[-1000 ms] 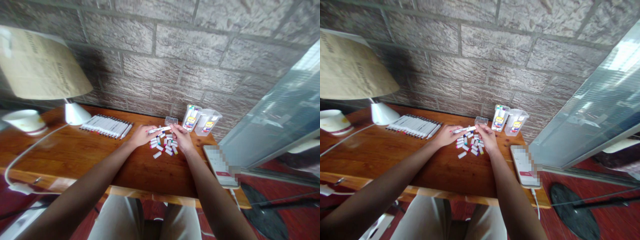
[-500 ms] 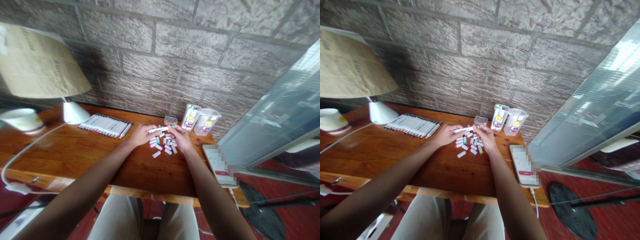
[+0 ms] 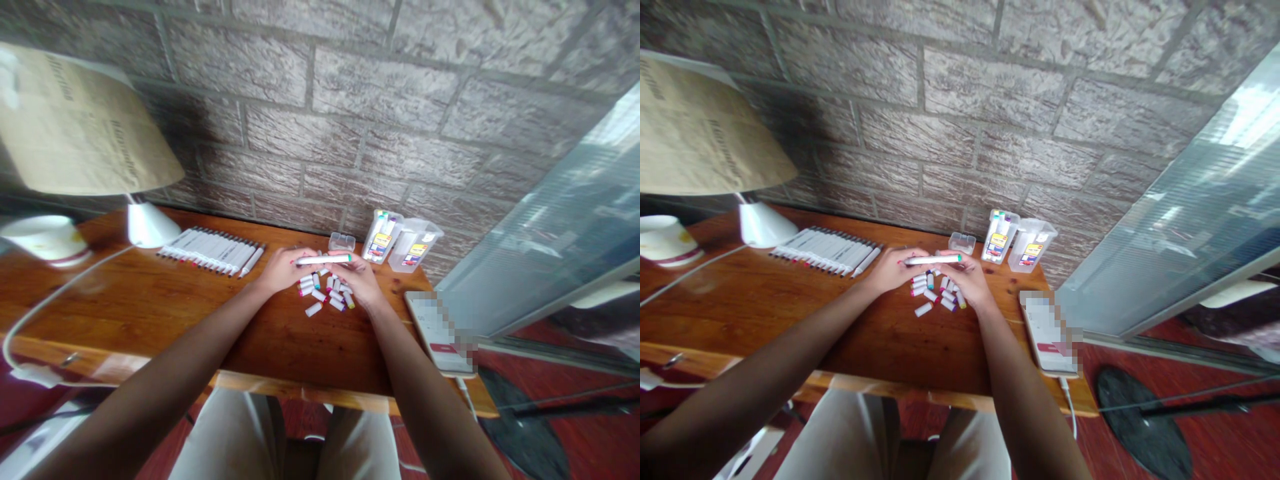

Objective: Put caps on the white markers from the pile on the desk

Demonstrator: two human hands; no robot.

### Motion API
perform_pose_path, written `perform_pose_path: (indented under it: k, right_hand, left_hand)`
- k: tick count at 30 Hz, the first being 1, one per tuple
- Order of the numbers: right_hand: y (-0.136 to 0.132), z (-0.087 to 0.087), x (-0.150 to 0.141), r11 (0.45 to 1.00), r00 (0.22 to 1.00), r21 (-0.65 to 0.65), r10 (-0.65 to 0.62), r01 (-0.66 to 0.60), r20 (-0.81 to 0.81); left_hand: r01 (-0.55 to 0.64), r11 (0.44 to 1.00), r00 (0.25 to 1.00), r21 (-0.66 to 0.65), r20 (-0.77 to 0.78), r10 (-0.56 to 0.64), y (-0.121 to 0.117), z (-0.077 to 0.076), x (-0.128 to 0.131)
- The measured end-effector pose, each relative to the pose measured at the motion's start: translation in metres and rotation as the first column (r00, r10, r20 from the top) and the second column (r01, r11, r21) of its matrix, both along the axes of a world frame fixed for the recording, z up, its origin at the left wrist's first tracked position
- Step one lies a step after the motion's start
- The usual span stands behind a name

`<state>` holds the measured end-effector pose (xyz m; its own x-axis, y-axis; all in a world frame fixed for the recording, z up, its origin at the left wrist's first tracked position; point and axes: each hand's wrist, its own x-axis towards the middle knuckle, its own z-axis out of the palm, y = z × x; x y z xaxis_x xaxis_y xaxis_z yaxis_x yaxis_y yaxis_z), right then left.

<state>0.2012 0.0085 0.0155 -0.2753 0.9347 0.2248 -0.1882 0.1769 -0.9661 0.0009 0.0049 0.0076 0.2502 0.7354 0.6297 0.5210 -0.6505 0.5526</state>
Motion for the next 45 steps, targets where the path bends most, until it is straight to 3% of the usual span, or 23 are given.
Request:
perform_pose_path:
  k: [12,22,32,37,42,45]
  right_hand:
    - [0.001,-0.001,0.0,1.0,1.0,-0.008,0.015,-0.015,0.007]
    - [0.003,-0.006,0.002,0.997,0.99,0.04,0.054,-0.059,0.132]
    - [0.008,0.001,0.003,0.994,0.984,-0.043,-0.104,0.099,-0.142]
    - [0.008,-0.001,0.001,0.988,0.977,-0.153,-0.06,0.028,-0.206]
    - [0.009,-0.006,-0.004,0.987,0.975,-0.162,-0.041,0.005,-0.22]
    - [0.01,-0.002,-0.005,0.987,0.95,-0.159,-0.055,0.006,-0.307]
  left_hand:
    - [0.02,1.0,1.0,0.018,0.011,-0.02,0.001,-0.002,0.0]
    - [0.049,0.999,0.999,-0.006,0.01,-0.048,0.0,-0.001,0.002]
    - [0.036,0.998,0.999,-0.044,-0.006,-0.036,0.001,-0.002,0.003]
    - [0.051,0.996,0.999,-0.069,-0.008,-0.052,-0.001,-0.001,0.004]
    - [0.091,0.993,0.995,-0.07,-0.037,-0.094,-0.002,0.0,0.005]
    - [0.092,0.993,0.995,-0.072,-0.036,-0.095,-0.001,-0.002,0.004]
